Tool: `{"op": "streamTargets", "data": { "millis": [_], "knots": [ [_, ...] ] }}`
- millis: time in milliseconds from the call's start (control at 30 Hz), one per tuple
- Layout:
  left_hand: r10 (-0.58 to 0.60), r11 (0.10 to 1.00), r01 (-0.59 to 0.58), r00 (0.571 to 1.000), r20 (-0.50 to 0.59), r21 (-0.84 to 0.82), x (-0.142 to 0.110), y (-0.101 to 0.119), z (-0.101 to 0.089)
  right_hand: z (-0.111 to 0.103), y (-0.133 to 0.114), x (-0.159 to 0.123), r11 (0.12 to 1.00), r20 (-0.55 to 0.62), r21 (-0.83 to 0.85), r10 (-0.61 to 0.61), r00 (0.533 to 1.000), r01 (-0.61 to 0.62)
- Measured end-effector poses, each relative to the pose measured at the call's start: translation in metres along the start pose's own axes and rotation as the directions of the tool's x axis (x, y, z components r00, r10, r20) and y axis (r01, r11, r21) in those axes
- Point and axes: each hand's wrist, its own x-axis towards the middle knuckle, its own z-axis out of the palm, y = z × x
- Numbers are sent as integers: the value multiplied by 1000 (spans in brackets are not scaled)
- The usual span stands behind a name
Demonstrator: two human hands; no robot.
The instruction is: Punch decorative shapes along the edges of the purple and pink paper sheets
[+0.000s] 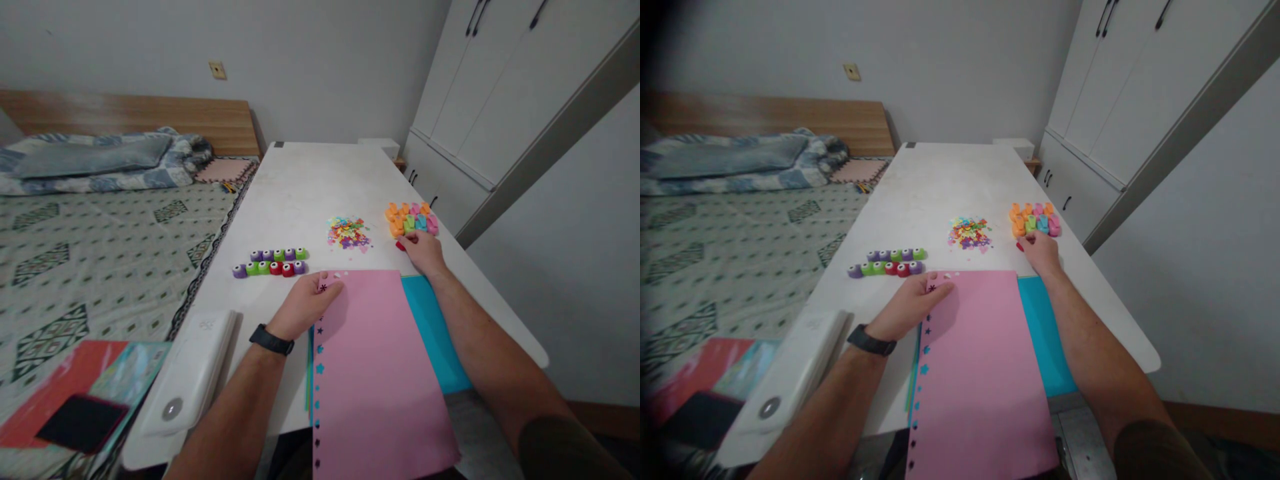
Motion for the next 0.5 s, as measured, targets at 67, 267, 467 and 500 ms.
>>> {"op": "streamTargets", "data": {
  "millis": [67,267,467,500],
  "knots": [
    [0,1000,0,1000,-1,-5,0,0,0,-1,-1,-1,1000,20,-8,15,1000,-15],
    [1,1000,-1,1000,0,3,0,1,0,-1,-1,-4,997,59,-71,26,998,-22],
    [-4,1000,4,1000,2,-8,-1,4,0,1,7,0,996,81,-86,-32,996,39],
    [-9,1000,9,1000,2,-15,-1,4,0,1,8,1,995,82,-78,-47,995,54]
  ]
}}
